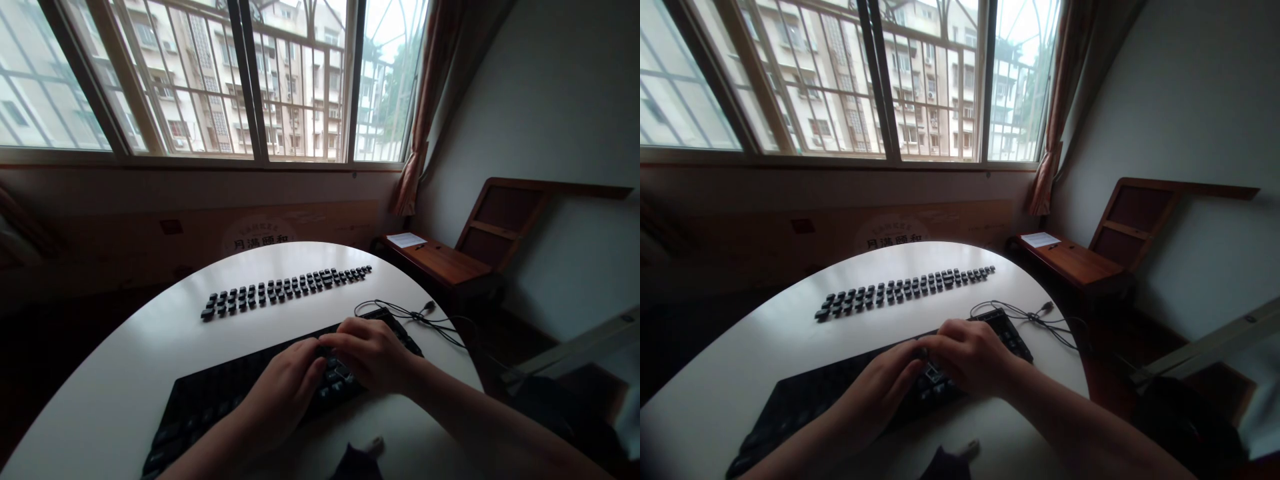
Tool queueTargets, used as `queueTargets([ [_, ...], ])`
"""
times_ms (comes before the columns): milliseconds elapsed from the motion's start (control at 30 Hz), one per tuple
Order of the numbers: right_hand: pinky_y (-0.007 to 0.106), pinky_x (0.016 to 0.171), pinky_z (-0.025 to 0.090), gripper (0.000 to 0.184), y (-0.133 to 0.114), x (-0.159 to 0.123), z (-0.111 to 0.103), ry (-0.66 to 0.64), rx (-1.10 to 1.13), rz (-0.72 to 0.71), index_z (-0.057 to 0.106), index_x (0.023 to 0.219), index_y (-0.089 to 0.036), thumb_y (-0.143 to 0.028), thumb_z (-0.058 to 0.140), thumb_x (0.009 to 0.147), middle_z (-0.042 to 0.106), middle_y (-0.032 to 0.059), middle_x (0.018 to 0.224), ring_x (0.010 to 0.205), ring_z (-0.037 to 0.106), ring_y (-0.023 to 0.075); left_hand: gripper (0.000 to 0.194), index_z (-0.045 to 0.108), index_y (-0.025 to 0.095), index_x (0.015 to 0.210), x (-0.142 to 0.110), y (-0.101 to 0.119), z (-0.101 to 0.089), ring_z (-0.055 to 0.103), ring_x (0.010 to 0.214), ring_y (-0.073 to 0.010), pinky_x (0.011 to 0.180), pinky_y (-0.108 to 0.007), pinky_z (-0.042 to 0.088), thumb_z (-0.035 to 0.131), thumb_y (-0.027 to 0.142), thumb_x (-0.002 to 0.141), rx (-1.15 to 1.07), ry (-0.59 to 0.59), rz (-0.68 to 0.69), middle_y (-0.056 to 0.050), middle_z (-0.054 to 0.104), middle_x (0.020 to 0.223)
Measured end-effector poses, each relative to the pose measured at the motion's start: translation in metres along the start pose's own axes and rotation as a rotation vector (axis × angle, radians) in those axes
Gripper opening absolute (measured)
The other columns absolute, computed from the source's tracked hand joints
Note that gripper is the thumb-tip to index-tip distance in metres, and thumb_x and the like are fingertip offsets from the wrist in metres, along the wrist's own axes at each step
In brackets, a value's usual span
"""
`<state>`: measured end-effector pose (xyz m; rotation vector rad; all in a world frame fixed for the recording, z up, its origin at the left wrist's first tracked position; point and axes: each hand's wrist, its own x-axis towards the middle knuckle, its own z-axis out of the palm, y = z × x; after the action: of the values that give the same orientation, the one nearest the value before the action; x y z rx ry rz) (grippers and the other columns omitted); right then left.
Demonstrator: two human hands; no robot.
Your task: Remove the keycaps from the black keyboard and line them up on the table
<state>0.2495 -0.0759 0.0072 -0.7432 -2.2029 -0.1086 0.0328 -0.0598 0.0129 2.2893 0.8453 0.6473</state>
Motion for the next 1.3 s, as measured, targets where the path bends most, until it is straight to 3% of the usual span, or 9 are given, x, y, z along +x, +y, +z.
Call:
queueTargets([
  [300, 0.022, 0.062, 0.048, 0.02, -0.001, -0.003, 0.006, 0.02, 0.089, -0.005, 0.066, 0.113, -0.021, -0.027, 0.056, 0.097, 0.068, 0.0052, 0.092, 0.071, 0.063, 0.012, 0.024, 0.06, 0.02, 0.101, 0.002, -0.006, 0.002, 0.063, 0.089, -0.0208, 0.082, -0.033, 0.05, 0.04, 0.033, 0.098, 0.071, -0.021, 0.063, -0.005, 0.067, 0.099],
  [433, 0.022, 0.067, 0.05, 0.016, 0.005, 0.0, -0.002, 0.019, 0.023, 0.01, 0.067, 0.108, -0.021, -0.027, 0.059, 0.095, 0.069, 0.0054, 0.095, 0.076, 0.066, 0.013, 0.024, 0.059, 0.02, 0.093, 0.002, 0.0, -0.001, 0.062, 0.083, -0.0208, 0.076, -0.033, 0.051, 0.041, 0.035, 0.098, 0.153, 0.037, 0.056, -0.004, 0.066, 0.091],
  [500, 0.024, 0.068, 0.051, 0.015, 0.023, 0.006, -0.018, 0.08, -0.037, 0.087, 0.068, 0.106, -0.022, -0.026, 0.061, 0.094, 0.07, 0.0053, 0.096, 0.075, 0.065, 0.0134, 0.024, 0.059, 0.02, 0.093, 0.002, 0.001, -0.002, 0.062, 0.087, -0.0224, 0.081, -0.037, 0.05, 0.041, 0.036, 0.098, 0.229, 0.09, 0.065, -0.005, 0.066, 0.092],
  [600, 0.025, 0.064, 0.051, 0.017, 0.072, 0.024, -0.054, 0.207, -0.13, 0.289, 0.071, 0.102, -0.02, -0.031, 0.065, 0.09, 0.071, 0.0053, 0.093, 0.064, 0.061, 0.013, 0.02, 0.062, 0.021, 0.104, 0.002, -0.001, 0.0, 0.059, 0.103, -0.0263, 0.094, -0.045, 0.047, 0.047, 0.032, 0.096, 0.37, 0.137, 0.072, -0.008, 0.067, 0.106],
  [733, 0.027, 0.076, 0.051, 0.023, 0.15, 0.039, -0.084, 0.041, -0.375, 0.653, 0.072, 0.106, -0.019, -0.03, 0.067, 0.087, 0.075, 0.0051, 0.095, 0.079, 0.067, 0.0176, 0.026, 0.062, 0.021, 0.116, 0.004, -0.007, 0.006, 0.055, 0.119, -0.0291, 0.105, -0.051, 0.041, 0.054, 0.027, 0.092, 0.483, 0.103, 0.043, -0.009, 0.064, 0.124],
  [833, 0.028, 0.077, 0.051, 0.018, 0.189, 0.028, -0.075, -0.039, -0.406, 0.756, 0.075, 0.098, -0.018, -0.024, 0.068, 0.084, 0.076, 0.0065, 0.091, 0.084, 0.07, 0.0209, 0.033, 0.061, 0.02, 0.122, 0.004, -0.012, 0.01, 0.052, 0.125, -0.0304, 0.109, -0.054, 0.038, 0.056, 0.028, 0.091, 0.531, 0.059, 0.015, -0.01, 0.063, 0.13],
  [933, 0.027, 0.075, 0.051, 0.017, 0.208, 0.005, -0.051, -0.139, -0.421, 0.822, 0.077, 0.097, -0.022, -0.025, 0.068, 0.083, 0.077, 0.0044, 0.091, 0.085, 0.07, 0.0215, 0.038, 0.058, 0.021, 0.128, 0.003, -0.018, 0.014, 0.051, 0.128, -0.0309, 0.113, -0.058, 0.033, 0.056, 0.03, 0.09, 0.564, 0.037, -0.004, -0.009, 0.063, 0.132],
  [1067, 0.026, 0.074, 0.05, 0.02, 0.221, -0.018, -0.029, -0.255, -0.416, 0.87, 0.077, 0.101, -0.026, -0.029, 0.068, 0.083, 0.077, 0.003, 0.096, 0.087, 0.071, 0.0206, 0.047, 0.051, 0.022, 0.136, 0.003, -0.026, 0.016, 0.051, 0.13, -0.0296, 0.115, -0.058, 0.031, 0.055, 0.031, 0.09, 0.564, 0.031, 0.001, -0.009, 0.061, 0.135],
  [1300, 0.024, 0.077, 0.049, 0.025, 0.229, -0.024, -0.022, -0.311, -0.395, 0.916, 0.076, 0.107, -0.027, -0.03, 0.065, 0.086, 0.076, 0.0036, 0.105, 0.095, 0.07, 0.0206, 0.048, 0.049, 0.023, 0.137, 0.003, -0.03, 0.016, 0.054, 0.126, -0.0296, 0.113, -0.058, 0.034, 0.055, 0.031, 0.09, 0.55, 0.013, 0.013, -0.011, 0.06, 0.136],
])
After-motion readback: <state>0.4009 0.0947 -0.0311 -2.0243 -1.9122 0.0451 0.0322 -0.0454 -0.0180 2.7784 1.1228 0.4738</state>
